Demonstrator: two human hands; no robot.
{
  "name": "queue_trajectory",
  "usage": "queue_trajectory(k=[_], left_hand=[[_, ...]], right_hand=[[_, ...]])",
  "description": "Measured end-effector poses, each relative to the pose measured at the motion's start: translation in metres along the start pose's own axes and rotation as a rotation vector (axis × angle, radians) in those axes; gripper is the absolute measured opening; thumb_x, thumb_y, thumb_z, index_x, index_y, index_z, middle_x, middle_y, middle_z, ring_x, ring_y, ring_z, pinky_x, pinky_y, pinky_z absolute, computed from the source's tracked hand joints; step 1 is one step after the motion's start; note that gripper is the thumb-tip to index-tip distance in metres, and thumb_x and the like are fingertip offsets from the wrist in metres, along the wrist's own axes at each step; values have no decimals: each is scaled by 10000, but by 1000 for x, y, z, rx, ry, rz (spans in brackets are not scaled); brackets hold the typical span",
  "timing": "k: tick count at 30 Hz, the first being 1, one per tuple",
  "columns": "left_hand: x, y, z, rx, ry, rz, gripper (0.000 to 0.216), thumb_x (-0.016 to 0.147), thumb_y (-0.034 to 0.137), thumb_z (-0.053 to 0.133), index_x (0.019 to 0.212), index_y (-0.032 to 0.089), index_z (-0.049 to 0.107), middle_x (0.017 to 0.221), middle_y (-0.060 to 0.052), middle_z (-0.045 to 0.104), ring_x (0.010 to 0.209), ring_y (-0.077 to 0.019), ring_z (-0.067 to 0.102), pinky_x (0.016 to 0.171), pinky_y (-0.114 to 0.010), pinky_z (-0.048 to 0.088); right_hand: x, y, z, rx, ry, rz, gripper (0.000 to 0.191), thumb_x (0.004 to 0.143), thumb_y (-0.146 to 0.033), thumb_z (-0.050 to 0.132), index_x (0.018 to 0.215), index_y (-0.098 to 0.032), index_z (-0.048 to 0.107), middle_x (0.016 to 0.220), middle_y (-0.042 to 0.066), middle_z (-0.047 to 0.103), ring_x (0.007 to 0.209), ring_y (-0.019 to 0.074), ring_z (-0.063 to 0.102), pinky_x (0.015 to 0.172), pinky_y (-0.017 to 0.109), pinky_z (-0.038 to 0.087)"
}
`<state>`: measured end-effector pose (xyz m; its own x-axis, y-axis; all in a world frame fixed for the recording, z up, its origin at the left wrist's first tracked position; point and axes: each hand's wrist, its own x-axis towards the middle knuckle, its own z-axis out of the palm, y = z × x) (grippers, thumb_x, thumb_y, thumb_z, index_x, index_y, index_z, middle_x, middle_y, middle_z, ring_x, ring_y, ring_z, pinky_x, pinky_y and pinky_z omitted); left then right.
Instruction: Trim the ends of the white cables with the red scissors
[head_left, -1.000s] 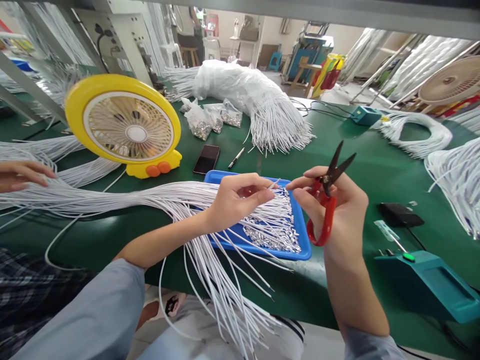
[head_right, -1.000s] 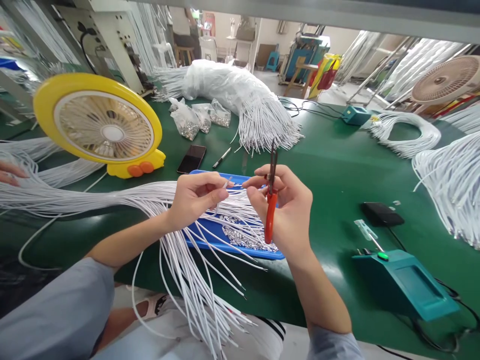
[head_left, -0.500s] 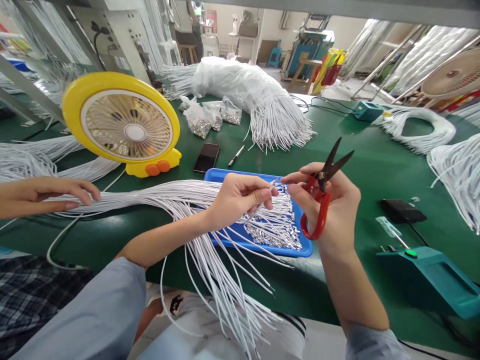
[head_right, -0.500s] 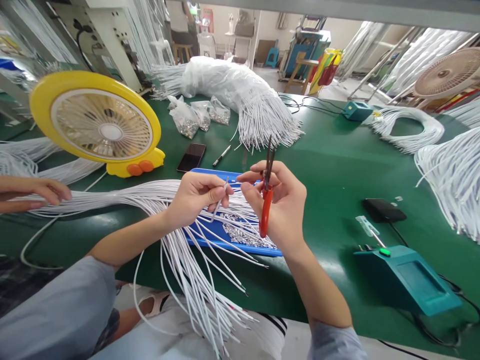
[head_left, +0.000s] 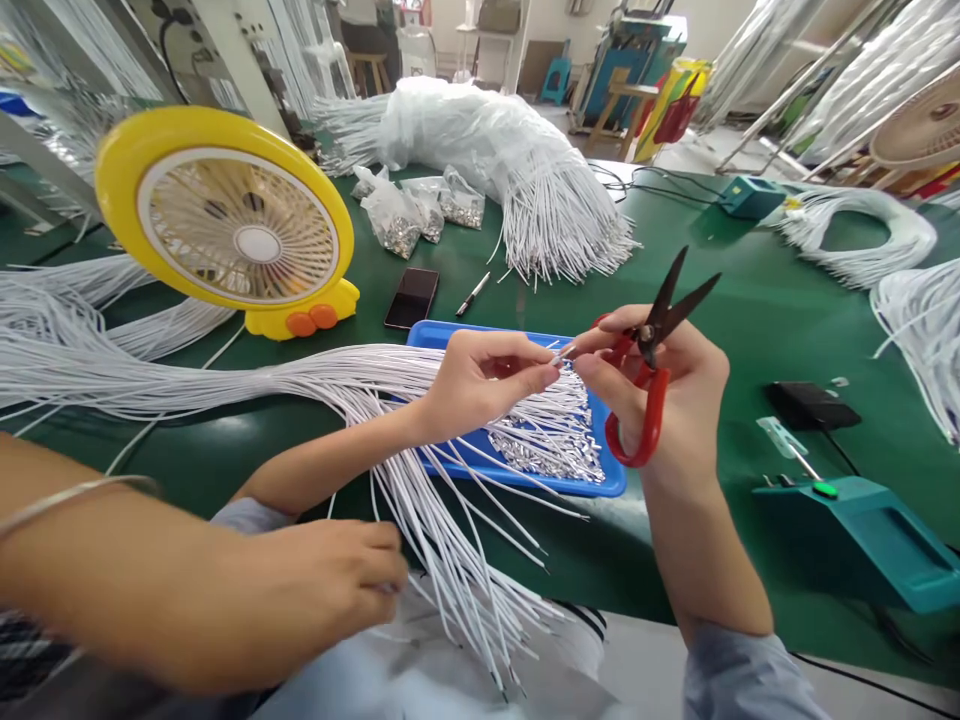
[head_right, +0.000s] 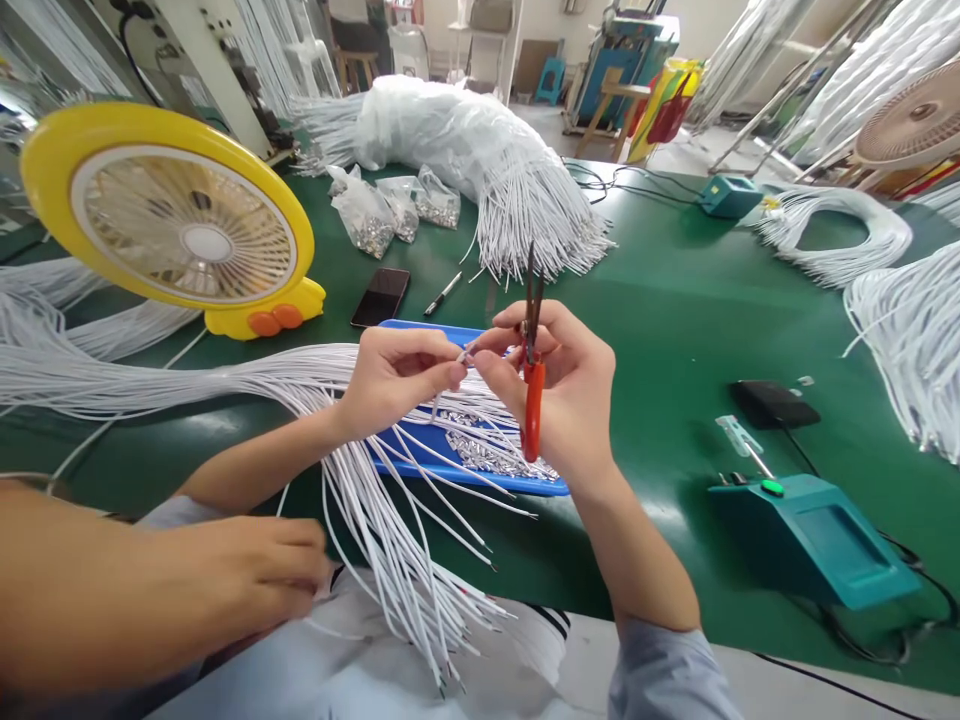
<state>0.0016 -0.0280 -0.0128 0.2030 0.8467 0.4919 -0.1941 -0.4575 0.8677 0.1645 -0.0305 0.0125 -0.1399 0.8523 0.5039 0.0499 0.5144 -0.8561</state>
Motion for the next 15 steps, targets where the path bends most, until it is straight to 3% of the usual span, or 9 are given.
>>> queue_trajectory(k=[5,9,12,15], left_hand=[[17,-15,-18,19,2,-49,171,825,277,696,784,111,701,585,28,612,441,-1,443,416,-137,343],[36,-27,-38,-71,92,-201,170,903,121,507,862,68,663,614,67,550,418,53,410,493,-94,275],[45,-32,-46,-137,159,-283,176,924,116,490,862,78,650,623,72,521,415,37,400,487,-85,265],[47,-35,-47,-128,203,-305,188,926,128,491,812,96,637,612,58,512,460,4,469,500,-93,343]], right_hand=[[13,4,-3,-27,25,27,192,771,-124,697,896,-230,596,781,-8,709,675,124,637,638,268,508],[27,11,-10,-55,86,116,166,788,-83,607,863,-226,565,716,-15,645,577,104,560,507,240,431],[31,14,-15,-49,134,131,139,820,-95,568,853,-229,560,709,-19,592,635,94,567,493,211,402],[31,18,-18,-59,74,105,88,829,-152,591,890,-215,590,755,-21,639,655,89,585,509,202,426]])
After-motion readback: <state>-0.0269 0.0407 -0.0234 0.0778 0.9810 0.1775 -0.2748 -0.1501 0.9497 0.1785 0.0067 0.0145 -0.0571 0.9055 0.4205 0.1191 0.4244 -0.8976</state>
